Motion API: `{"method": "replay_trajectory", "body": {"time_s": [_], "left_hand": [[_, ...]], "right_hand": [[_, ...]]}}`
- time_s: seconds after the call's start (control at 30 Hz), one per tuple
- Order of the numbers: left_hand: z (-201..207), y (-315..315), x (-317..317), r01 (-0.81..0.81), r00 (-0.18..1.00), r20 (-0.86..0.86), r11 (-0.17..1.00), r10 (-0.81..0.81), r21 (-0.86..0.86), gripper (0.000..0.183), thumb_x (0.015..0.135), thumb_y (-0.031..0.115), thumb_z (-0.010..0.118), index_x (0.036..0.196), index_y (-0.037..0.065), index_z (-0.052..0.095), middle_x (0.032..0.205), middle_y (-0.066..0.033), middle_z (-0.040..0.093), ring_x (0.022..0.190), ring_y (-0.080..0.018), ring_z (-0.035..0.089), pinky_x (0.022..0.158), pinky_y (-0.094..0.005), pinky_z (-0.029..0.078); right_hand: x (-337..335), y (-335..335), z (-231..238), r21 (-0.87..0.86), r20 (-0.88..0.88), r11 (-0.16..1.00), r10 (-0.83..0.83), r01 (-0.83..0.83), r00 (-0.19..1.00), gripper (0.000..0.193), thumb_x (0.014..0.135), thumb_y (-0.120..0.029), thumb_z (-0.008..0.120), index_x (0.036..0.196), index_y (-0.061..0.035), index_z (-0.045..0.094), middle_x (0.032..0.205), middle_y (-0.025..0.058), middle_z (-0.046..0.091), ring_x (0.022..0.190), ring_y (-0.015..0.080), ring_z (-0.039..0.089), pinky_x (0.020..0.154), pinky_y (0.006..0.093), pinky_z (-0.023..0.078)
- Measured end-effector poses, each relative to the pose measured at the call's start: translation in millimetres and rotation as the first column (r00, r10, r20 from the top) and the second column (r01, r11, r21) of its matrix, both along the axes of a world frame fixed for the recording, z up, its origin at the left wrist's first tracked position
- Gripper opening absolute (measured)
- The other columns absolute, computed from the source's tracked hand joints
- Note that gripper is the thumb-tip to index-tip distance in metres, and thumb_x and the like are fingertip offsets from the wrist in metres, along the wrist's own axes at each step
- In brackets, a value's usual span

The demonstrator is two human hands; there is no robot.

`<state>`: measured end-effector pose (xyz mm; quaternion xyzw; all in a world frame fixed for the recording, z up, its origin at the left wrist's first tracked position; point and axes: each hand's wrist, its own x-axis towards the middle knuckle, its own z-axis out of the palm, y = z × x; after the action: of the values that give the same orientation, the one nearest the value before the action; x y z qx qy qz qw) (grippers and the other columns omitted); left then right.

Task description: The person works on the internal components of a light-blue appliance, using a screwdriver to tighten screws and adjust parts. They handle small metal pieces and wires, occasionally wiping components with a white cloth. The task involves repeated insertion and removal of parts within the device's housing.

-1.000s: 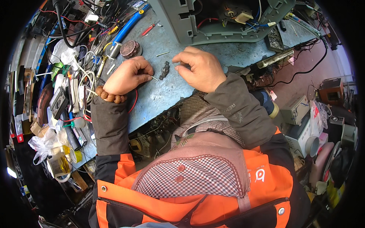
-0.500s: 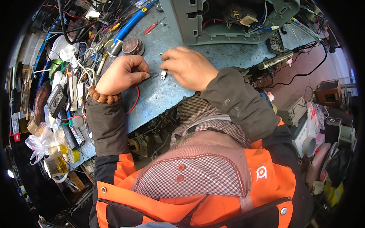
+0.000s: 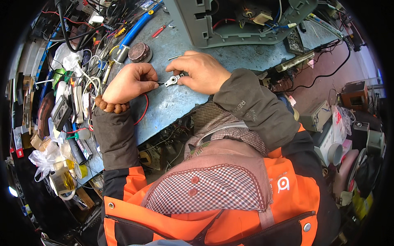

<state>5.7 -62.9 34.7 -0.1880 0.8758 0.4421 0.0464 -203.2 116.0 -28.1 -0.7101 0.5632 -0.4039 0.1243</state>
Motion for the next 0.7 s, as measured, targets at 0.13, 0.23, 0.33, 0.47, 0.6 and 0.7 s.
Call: {"method": "replay_trajectory", "body": {"time_s": [0.13, 0.23, 0.33, 0.47, 0.6, 0.7], "left_hand": [[-2, -3, 0, 0.010, 1.000, 0.028, 1.000, -0.009, -0.017, 0.014, 0.090, 0.005, 0.084, 0.097, -0.002, 0.074, 0.080, -0.0031, 0.070, 0.073, -0.0108, 0.063, 0.067, -0.0311, 0.053], [-11, -7, 2, 0.035, 0.998, -0.041, 0.994, -0.039, -0.105, 0.017, 0.090, 0.005, 0.086, 0.102, -0.001, 0.075, 0.086, 0.0003, 0.068, 0.076, -0.0082, 0.060, 0.067, -0.0285, 0.051], [-7, -3, 2, 0.041, 0.981, -0.177, 0.972, -0.083, -0.230, 0.025, 0.086, 0.007, 0.088, 0.108, -0.001, 0.077, 0.087, -0.0025, 0.069, 0.074, -0.0116, 0.061, 0.066, -0.0314, 0.052], [1, 13, -4, -0.026, 0.991, -0.129, 0.993, 0.041, 0.116, 0.032, 0.092, 0.012, 0.090, 0.119, 0.000, 0.076, 0.086, 0.0053, 0.064, 0.073, -0.0030, 0.053, 0.062, -0.0231, 0.045], [-3, 26, -14, -0.017, 0.980, -0.196, 0.996, 0.034, 0.090, 0.025, 0.090, 0.009, 0.090, 0.110, -0.001, 0.077, 0.082, 0.0048, 0.066, 0.071, -0.0033, 0.055, 0.061, -0.0241, 0.046], [-7, 30, -16, -0.052, 0.981, -0.186, 0.998, 0.059, 0.045, 0.023, 0.089, 0.007, 0.089, 0.106, -0.002, 0.077, 0.080, 0.0029, 0.067, 0.070, -0.0036, 0.055, 0.060, -0.0250, 0.047]], "right_hand": [[-1, 1, -5, -0.025, 0.028, 1.000, -0.018, 0.018, 0.999, 0.041, 0.084, -0.009, 0.086, 0.123, -0.0088, 0.076, 0.105, 0.0060, 0.079, 0.104, 0.0293, 0.071, 0.090, 0.0440, 0.057], [0, 3, -4, -0.055, 0.037, 0.998, -0.024, 0.026, 0.999, 0.039, 0.084, -0.008, 0.085, 0.123, -0.0088, 0.076, 0.104, 0.0064, 0.079, 0.102, 0.0294, 0.071, 0.088, 0.0437, 0.058], [0, 6, -3, -0.119, 0.042, 0.992, -0.035, 0.040, 0.998, 0.040, 0.085, -0.004, 0.084, 0.124, -0.0074, 0.076, 0.104, 0.0067, 0.079, 0.099, 0.0283, 0.071, 0.084, 0.0418, 0.058], [1, 12, 1, -0.203, 0.077, 0.978, -0.033, 0.048, 0.996, 0.043, 0.085, 0.001, 0.084, 0.127, -0.0043, 0.076, 0.104, 0.0066, 0.078, 0.095, 0.0255, 0.070, 0.080, 0.0386, 0.058], [3, 15, 2, -0.251, 0.122, 0.964, -0.058, 0.088, 0.991, 0.038, 0.085, -0.003, 0.083, 0.122, -0.0100, 0.077, 0.101, 0.0054, 0.078, 0.093, 0.0295, 0.069, 0.081, 0.0423, 0.058], [3, 14, 0, -0.280, 0.133, 0.953, -0.078, 0.113, 0.988, 0.038, 0.084, -0.003, 0.083, 0.121, -0.0105, 0.077, 0.100, 0.0054, 0.078, 0.092, 0.0297, 0.069, 0.080, 0.0426, 0.058]]}}
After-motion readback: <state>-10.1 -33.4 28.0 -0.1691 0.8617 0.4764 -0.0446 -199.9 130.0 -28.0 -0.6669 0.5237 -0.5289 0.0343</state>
